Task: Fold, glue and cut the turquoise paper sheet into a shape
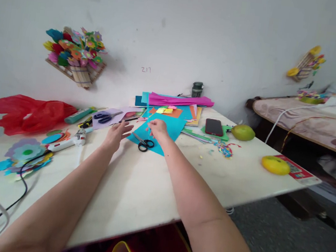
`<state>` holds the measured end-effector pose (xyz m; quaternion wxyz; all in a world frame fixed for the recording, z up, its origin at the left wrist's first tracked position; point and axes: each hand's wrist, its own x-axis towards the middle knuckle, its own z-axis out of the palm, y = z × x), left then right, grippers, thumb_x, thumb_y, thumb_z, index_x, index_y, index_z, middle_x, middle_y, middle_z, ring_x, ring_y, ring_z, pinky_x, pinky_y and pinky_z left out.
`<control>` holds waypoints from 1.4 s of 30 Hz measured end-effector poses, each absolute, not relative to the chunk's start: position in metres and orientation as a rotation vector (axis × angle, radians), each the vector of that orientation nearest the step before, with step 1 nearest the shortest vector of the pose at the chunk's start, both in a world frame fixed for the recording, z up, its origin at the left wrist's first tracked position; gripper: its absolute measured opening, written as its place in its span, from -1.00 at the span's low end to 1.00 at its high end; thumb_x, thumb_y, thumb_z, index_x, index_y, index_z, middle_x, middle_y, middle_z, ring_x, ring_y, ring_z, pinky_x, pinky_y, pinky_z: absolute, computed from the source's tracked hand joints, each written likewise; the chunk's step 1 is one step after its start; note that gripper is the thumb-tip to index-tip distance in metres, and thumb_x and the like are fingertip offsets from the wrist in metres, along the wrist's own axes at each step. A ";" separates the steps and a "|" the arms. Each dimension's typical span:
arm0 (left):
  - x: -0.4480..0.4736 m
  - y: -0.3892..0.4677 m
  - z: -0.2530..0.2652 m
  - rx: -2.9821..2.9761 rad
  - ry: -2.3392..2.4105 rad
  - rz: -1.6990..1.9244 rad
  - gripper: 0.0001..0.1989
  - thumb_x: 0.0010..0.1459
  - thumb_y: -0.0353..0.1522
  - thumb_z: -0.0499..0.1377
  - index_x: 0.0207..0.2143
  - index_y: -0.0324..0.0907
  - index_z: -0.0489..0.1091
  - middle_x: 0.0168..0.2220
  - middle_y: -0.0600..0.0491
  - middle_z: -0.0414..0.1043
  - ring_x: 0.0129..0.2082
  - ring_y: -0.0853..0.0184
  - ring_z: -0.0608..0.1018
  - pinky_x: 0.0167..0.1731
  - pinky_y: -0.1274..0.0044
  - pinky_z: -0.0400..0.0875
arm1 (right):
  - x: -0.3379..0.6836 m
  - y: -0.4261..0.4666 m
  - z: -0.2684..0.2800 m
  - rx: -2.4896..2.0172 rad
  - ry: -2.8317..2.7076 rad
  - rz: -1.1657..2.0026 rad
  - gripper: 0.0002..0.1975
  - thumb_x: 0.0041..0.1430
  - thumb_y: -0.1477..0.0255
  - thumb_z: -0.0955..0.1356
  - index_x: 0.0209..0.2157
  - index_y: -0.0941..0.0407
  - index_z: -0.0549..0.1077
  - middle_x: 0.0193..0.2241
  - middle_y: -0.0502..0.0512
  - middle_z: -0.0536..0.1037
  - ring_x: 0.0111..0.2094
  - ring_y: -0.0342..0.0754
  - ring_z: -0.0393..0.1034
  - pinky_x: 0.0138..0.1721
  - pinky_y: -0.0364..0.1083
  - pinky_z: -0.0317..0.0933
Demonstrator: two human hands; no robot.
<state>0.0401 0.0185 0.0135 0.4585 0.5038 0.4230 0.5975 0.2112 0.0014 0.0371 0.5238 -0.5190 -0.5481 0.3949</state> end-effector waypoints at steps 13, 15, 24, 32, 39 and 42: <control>0.038 0.020 0.000 1.960 1.910 1.062 -0.75 -0.13 -0.20 0.18 -0.36 -0.09 0.45 -0.22 -0.10 0.46 -0.08 -0.01 0.37 -0.12 0.29 0.18 | 0.276 0.031 0.017 -1.482 -0.486 0.779 -0.92 0.01 0.52 0.24 -0.42 0.19 0.35 -0.66 -0.03 0.35 -0.73 -0.26 0.18 -0.77 -0.28 0.02; 0.039 0.019 -0.001 2.052 2.026 0.929 -0.69 -0.11 -0.16 0.15 -0.31 -0.11 0.43 -0.18 -0.15 0.44 -0.03 -0.04 0.32 -0.10 0.22 0.13 | 0.281 0.033 0.015 -1.517 -0.499 0.779 -0.91 0.01 0.52 0.24 -0.40 0.19 0.36 -0.68 -0.03 0.34 -0.73 -0.25 0.18 -0.77 -0.27 0.02; 0.043 0.019 0.001 2.048 2.187 0.771 -0.60 -0.06 -0.14 0.11 -0.18 -0.11 0.39 -0.19 -0.19 0.40 -0.04 0.06 0.33 -0.11 0.31 0.14 | 0.293 0.034 0.009 -1.548 -0.429 0.811 -0.95 -0.04 0.58 0.24 -0.49 0.20 0.32 -0.77 -0.08 0.29 -0.78 -0.25 0.14 -0.76 -0.25 0.03; 0.042 0.020 -0.002 2.074 2.111 0.882 -0.71 -0.09 -0.21 0.14 -0.27 -0.10 0.42 -0.19 -0.14 0.41 -0.06 0.03 0.31 -0.14 0.30 0.17 | 0.285 0.032 0.011 -1.610 -0.792 0.740 -0.82 0.06 0.39 0.23 -0.54 0.18 0.32 -0.72 -0.03 0.34 -0.77 -0.25 0.14 -0.72 -0.24 0.04; 0.040 0.021 -0.002 2.058 2.313 0.780 -0.54 -0.11 -0.04 0.08 -0.27 -0.16 0.42 -0.09 -0.22 0.30 -0.02 -0.06 0.21 -0.13 0.23 0.14 | 0.212 0.003 0.026 -1.816 -1.944 0.127 -0.62 -0.05 0.10 0.28 -0.38 0.12 0.47 -0.30 0.21 0.50 -0.20 0.07 0.33 -0.27 -0.07 0.16; 0.040 0.022 -0.003 1.988 2.341 0.771 -0.55 -0.13 -0.06 0.10 -0.26 -0.17 0.39 -0.08 -0.21 0.28 -0.01 -0.03 0.21 -0.10 0.25 0.13 | 0.185 -0.012 0.026 -1.842 -2.174 -0.027 -0.49 -0.07 0.08 0.27 -0.24 0.20 0.46 -0.15 0.31 0.42 -0.07 0.19 0.20 -0.14 0.03 0.10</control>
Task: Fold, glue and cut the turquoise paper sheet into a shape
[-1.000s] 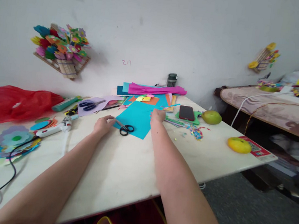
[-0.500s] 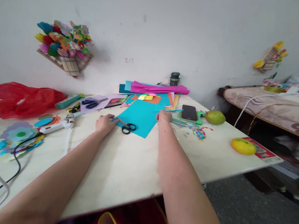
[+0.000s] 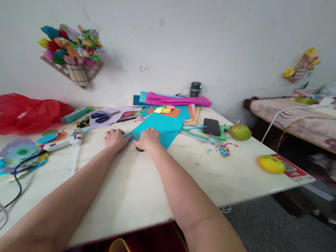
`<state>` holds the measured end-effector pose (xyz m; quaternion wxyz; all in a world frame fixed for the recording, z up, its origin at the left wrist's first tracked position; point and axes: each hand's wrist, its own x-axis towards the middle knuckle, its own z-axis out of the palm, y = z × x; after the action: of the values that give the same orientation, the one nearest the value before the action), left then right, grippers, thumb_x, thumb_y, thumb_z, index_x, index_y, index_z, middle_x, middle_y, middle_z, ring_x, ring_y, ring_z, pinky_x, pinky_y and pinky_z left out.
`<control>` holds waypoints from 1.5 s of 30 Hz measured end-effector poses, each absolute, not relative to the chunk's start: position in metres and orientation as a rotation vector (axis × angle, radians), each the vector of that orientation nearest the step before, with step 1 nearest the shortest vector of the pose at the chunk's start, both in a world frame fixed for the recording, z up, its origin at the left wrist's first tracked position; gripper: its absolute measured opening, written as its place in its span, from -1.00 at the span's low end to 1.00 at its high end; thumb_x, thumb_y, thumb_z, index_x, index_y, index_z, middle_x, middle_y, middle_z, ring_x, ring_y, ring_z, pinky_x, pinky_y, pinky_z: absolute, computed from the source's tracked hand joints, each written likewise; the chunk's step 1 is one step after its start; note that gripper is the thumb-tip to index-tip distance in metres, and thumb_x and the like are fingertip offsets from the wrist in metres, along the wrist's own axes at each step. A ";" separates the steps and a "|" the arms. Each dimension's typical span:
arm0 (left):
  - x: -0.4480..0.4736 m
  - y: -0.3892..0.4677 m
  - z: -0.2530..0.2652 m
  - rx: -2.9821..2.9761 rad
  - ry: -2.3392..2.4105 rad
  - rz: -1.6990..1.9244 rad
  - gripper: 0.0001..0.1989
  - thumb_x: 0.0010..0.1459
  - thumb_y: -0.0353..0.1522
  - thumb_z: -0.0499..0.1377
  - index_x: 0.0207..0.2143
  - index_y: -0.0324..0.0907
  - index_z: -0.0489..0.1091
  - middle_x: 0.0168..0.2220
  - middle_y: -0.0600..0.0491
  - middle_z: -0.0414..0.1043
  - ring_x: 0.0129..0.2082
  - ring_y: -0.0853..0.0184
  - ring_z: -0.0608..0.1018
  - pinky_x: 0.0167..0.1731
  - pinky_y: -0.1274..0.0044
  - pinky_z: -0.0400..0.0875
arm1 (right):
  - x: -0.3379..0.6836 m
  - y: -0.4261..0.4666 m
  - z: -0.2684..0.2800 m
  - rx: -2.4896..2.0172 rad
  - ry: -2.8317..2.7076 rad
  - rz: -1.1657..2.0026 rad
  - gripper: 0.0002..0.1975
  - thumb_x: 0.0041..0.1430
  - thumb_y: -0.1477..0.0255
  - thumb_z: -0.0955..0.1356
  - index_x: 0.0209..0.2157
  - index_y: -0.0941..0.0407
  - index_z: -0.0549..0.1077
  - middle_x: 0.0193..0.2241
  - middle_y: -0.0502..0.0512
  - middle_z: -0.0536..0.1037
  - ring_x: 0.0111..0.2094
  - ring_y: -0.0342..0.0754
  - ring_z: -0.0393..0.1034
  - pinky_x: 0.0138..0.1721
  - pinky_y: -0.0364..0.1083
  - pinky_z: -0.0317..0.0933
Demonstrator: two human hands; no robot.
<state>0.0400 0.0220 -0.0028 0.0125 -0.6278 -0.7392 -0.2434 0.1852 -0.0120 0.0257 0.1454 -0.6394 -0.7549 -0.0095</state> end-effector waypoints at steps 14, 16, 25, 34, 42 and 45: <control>0.038 0.027 0.001 -1.965 -2.446 -1.025 -0.83 -0.21 -0.25 0.19 -0.51 -0.13 0.38 -0.27 -0.16 0.41 -0.05 -0.05 0.29 -0.12 0.22 0.11 | 0.180 -0.018 0.020 -1.817 -2.240 -0.079 -0.59 -0.01 0.30 0.24 -0.13 0.20 0.39 -0.17 0.30 0.38 -0.12 0.16 0.21 -0.20 0.01 0.12; 0.038 0.025 0.003 -1.937 -2.485 -1.179 -0.87 -0.20 -0.31 0.18 -0.50 -0.12 0.35 -0.34 -0.12 0.44 -0.14 0.01 0.38 -0.16 0.27 0.16 | 0.183 -0.016 0.018 -1.801 -2.208 -0.103 -0.61 0.00 0.31 0.23 -0.15 0.19 0.39 -0.18 0.29 0.39 -0.13 0.16 0.22 -0.21 0.01 0.13; 0.022 0.017 0.015 -1.455 -2.419 -1.536 -0.56 -0.08 -0.44 0.07 -0.07 -0.06 0.19 -0.32 0.02 0.44 -0.26 0.18 0.47 -0.30 0.42 0.28 | 0.188 -0.011 0.019 -1.793 -2.103 -0.153 -0.64 0.03 0.31 0.21 -0.18 0.18 0.40 -0.17 0.26 0.38 -0.09 0.14 0.17 -0.16 0.02 0.09; 0.006 0.013 0.020 -1.137 -2.303 -1.719 -0.71 -0.03 -0.44 0.03 -0.19 -0.15 0.31 -0.27 0.02 0.37 -0.24 0.29 0.43 -0.18 0.47 0.29 | 0.203 -0.002 0.015 -2.039 -1.845 -0.085 -0.62 0.05 0.31 0.22 -0.15 0.21 0.40 -0.14 0.31 0.37 -0.05 0.13 0.16 -0.15 0.02 0.10; 0.010 0.008 0.020 -1.269 -2.579 -1.541 -0.75 -0.05 -0.40 0.07 -0.25 -0.12 0.35 -0.17 -0.05 0.33 -0.15 0.15 0.41 -0.18 0.33 0.30 | 0.225 0.007 0.023 -2.101 -1.818 -0.117 -0.64 0.11 0.30 0.22 -0.12 0.18 0.39 -0.10 0.29 0.37 -0.06 0.07 0.24 -0.13 -0.03 0.09; 0.009 0.011 0.016 -1.293 -2.601 -1.551 -0.74 -0.07 -0.40 0.07 -0.25 -0.10 0.36 -0.22 -0.02 0.36 -0.16 0.16 0.42 -0.18 0.34 0.30 | 0.242 0.013 0.023 -2.238 -1.781 -0.161 -0.68 0.04 0.43 0.27 -0.13 0.19 0.42 -0.09 0.32 0.35 -0.04 0.09 0.22 -0.12 -0.02 0.10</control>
<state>0.0087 0.0114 0.0156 -0.0755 -0.3916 -0.7877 -0.4696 0.2424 0.0127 0.0230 0.1380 -0.7737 -0.6158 -0.0556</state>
